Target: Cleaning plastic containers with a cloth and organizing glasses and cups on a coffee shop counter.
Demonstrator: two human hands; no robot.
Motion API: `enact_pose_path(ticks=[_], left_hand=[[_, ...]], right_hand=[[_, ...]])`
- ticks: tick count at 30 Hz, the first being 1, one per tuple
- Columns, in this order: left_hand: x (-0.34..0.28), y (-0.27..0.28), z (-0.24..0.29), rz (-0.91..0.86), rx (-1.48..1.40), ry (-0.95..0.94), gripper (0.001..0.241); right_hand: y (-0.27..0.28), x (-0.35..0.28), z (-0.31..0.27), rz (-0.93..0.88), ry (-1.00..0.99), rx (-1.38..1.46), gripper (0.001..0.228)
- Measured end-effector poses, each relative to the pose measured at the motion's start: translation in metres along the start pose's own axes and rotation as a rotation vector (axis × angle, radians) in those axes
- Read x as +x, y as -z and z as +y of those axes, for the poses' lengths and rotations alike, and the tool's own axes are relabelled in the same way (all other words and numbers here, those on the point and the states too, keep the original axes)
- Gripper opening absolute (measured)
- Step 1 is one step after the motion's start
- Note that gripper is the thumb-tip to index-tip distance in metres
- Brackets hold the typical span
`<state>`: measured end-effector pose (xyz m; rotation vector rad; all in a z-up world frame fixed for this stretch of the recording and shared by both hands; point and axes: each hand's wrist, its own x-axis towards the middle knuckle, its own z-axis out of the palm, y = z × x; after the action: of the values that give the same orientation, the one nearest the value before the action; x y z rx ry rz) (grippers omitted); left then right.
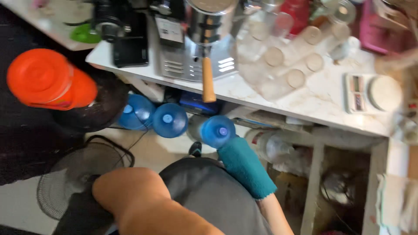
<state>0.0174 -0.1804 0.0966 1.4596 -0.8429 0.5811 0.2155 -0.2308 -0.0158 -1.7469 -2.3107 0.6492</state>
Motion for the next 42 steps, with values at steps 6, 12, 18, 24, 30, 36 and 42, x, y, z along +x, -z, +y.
enact_pose_path(ticks=[6, 12, 18, 24, 30, 36, 42], left_hand=[[0.022, 0.004, 0.016, 0.256, -0.059, -0.121, 0.036], [-0.044, 0.076, 0.004, 1.006, 0.412, 0.129, 0.033], [-0.110, 0.185, -0.025, 1.537, 1.061, 0.762, 0.040], [-0.115, 0.215, -0.027, 1.272, 1.785, 0.657, 0.039], [-0.108, 0.212, -0.011, 1.070, 2.013, 0.702, 0.035], [-0.102, 0.207, -0.006, 1.107, 1.901, 0.711, 0.035], [-0.106, 0.212, -0.016, 1.311, 1.539, 0.747, 0.042]], right_hand=[[-0.014, -0.006, 0.007, 0.015, 0.039, 0.020, 0.007], [-0.028, -0.012, 0.024, 0.039, 0.049, -0.019, 0.005], [-0.027, -0.020, 0.027, 0.052, -0.059, -0.052, 0.005], [-0.028, -0.026, 0.028, 0.034, -0.100, -0.040, 0.003], [-0.033, -0.033, 0.033, 0.024, -0.139, -0.009, 0.007], [-0.039, -0.033, 0.036, 0.022, -0.170, 0.032, 0.011], [-0.044, -0.036, 0.036, 0.023, -0.169, 0.046, 0.013]])
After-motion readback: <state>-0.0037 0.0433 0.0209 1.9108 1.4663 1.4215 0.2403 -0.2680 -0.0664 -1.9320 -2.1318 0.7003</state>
